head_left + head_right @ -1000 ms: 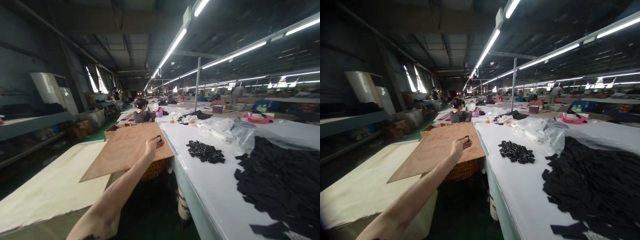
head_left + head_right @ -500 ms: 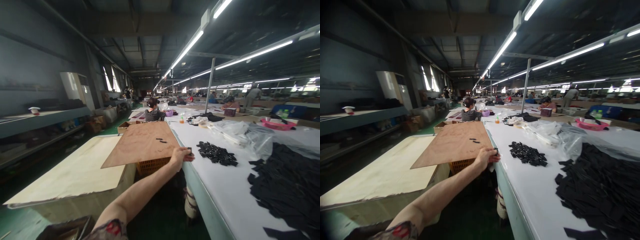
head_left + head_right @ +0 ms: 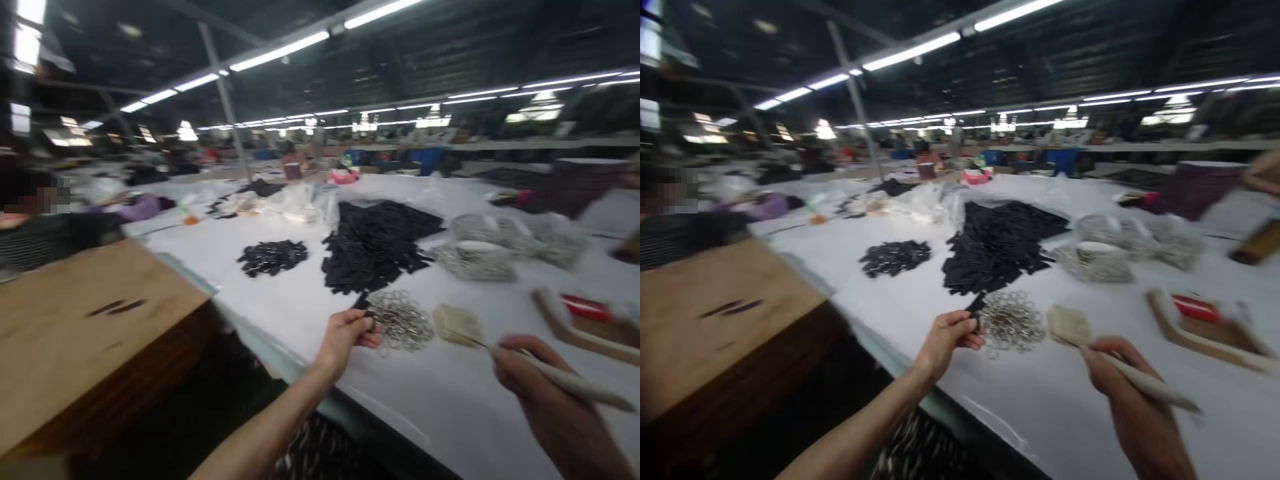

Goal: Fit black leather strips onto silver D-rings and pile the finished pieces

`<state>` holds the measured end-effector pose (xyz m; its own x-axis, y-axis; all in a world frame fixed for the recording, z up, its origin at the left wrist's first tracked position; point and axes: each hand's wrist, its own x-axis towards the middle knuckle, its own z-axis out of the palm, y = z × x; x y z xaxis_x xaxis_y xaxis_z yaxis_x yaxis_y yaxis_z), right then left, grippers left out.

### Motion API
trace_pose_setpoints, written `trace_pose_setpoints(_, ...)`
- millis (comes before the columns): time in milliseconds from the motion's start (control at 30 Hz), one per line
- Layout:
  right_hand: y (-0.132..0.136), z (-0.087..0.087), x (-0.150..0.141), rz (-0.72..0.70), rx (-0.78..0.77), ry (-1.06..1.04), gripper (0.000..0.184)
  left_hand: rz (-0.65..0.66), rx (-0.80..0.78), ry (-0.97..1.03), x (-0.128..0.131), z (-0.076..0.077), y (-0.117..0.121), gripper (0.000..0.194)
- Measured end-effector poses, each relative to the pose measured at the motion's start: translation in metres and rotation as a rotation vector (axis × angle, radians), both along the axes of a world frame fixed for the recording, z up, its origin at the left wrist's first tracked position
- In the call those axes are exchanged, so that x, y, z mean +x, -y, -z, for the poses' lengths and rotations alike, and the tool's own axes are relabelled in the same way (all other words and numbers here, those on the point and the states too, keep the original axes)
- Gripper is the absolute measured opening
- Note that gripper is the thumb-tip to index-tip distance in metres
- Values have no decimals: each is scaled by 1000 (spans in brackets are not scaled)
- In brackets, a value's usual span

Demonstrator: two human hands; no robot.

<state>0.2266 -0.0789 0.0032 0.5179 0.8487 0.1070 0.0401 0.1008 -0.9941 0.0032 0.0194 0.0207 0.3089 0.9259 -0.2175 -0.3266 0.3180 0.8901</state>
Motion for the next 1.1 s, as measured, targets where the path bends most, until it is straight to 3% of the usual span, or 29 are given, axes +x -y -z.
trace_pose_setpoints(167, -32, -14, 8, 22, 9, -33, 23, 125, -3, -76, 20, 24, -31, 18)
trace_pose_setpoints(433, -72, 0, 30, 247, 74, -24, 26, 246, -42, -99, 52, 35, -24, 19)
trace_pose_setpoints(700, -76, 19, 49, 330, -11, 20, 27, 404, -26, -103, 71, 40, -20, 14)
trace_pose_setpoints(1100, -77, 12, 41, 368, -120, 215, 23, 439, -91, -156, 74, 42, -21, 13)
